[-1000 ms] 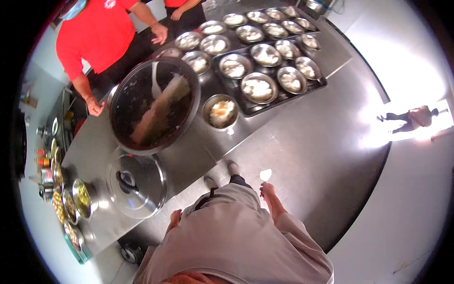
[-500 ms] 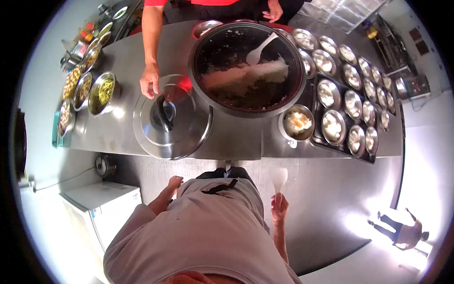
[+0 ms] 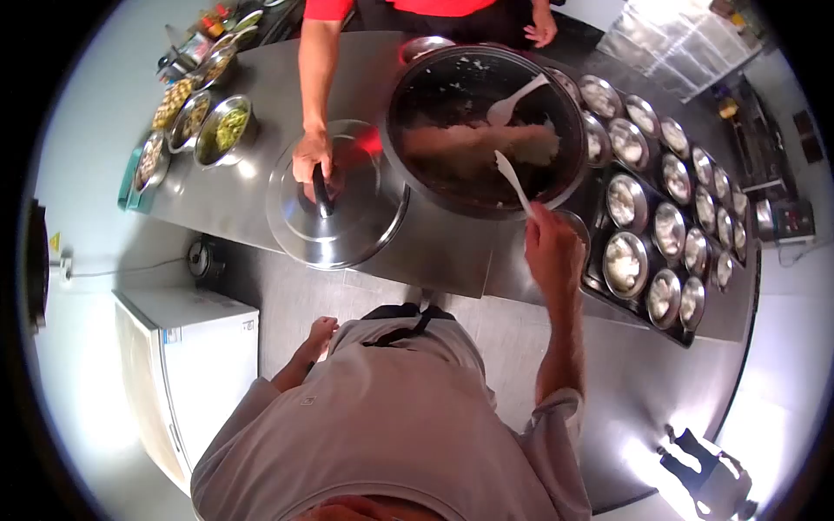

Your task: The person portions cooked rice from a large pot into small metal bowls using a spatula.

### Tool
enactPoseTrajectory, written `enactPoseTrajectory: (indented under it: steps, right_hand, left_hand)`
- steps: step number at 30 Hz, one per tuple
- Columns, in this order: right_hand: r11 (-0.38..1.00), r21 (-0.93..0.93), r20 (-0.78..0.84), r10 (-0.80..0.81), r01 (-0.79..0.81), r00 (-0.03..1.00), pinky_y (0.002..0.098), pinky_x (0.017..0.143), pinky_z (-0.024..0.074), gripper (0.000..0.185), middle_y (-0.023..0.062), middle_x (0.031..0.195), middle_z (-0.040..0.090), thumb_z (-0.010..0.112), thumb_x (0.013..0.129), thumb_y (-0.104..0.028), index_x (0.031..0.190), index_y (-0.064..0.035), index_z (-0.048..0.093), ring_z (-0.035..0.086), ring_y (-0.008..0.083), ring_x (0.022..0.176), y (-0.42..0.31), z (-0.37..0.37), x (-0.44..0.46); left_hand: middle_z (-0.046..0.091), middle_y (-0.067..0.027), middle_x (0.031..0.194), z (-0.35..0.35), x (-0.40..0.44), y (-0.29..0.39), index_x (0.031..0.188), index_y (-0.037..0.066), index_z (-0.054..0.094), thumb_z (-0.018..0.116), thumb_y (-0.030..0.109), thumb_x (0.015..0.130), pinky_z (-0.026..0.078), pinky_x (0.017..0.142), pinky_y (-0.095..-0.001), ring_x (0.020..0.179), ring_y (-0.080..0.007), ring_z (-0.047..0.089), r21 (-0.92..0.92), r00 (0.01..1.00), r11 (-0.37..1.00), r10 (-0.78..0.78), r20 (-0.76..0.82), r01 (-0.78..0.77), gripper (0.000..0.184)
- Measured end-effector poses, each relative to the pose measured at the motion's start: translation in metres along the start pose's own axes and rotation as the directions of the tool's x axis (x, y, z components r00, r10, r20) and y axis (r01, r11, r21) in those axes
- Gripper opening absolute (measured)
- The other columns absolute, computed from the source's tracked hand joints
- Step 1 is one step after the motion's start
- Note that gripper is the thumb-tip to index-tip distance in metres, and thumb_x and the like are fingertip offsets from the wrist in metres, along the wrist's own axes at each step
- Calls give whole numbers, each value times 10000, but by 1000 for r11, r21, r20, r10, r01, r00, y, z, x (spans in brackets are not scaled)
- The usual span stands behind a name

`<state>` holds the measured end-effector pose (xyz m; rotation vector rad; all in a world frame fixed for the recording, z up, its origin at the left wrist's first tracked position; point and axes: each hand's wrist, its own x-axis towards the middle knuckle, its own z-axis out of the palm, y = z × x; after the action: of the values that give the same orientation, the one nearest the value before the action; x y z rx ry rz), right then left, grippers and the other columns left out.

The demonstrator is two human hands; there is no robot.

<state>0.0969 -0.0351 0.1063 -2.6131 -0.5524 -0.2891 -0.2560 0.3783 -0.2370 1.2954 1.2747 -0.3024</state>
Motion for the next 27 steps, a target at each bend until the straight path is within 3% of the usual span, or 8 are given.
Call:
enactPoseTrajectory:
  steps: [5,9,11,17,18,20,25,27]
  right_hand:
    - [961,-256,271,-33,105,962,488,771,516,235,193,972,653,598,907,-157,1118,-72,656,639,401,900,31,20,55]
    - [965,107,242,-258,239,935,499,757,487,168,211,918,654,588,926,-173,986,-33,659,628,404,887,5,19,49]
    - [929,263,129,-300,259,945,463,753,495,164,201,900,662,583,942,-143,1007,-15,660,637,390,880,-30,15,27]
    - [716,663,492,-200,-216,847,294,670,536,204,117,862,714,555,988,-176,1039,-26,683,684,168,744,-73,45,-54]
    - [734,655,496,-236,-182,836,274,616,490,272,62,821,697,520,1009,-234,1025,-17,683,582,104,656,-80,59,-65]
    - [720,680,462,-279,-135,842,286,638,503,306,83,816,697,499,1014,-249,1017,0,678,607,131,665,-87,89,-92]
    - [716,685,489,-315,-135,813,330,688,516,345,141,817,700,472,1007,-244,980,37,672,674,221,722,-110,116,-124]
    - [787,568,620,-217,-241,754,351,751,528,281,163,864,707,495,980,-226,966,-1,663,699,288,820,-120,127,-128]
  left_hand:
    - [636,-109,842,-4,-35,-34,974,-29,632,607,189,845,484,546,-369,746,-195,607,-32,996,999,-12,-91,9,255]
    - [662,-147,952,-22,-37,-98,962,98,638,668,167,737,505,754,-440,895,-353,625,315,966,916,260,0,-247,238]
    - [656,-144,953,-32,-47,-119,934,106,647,659,178,717,501,772,-458,914,-376,618,796,782,238,472,407,-557,230]
    - [686,-118,770,-22,-56,-111,948,77,694,675,218,762,507,658,-467,735,-338,647,832,895,370,333,295,-412,234]
    - [680,-107,768,-23,-44,-122,948,56,697,671,228,786,507,646,-434,723,-288,635,726,942,613,299,150,-310,238]
    - [667,-86,765,-19,-3,-142,948,14,705,663,247,832,508,621,-369,699,-189,609,214,980,976,71,-185,-30,264]
    - [678,-100,850,-30,-17,-61,948,7,689,634,245,828,504,604,-354,711,-175,603,102,973,994,-14,-229,39,273]
    - [724,-155,895,-38,1,-56,1019,54,716,610,340,787,545,769,-415,831,-292,693,122,968,992,7,-252,25,384]
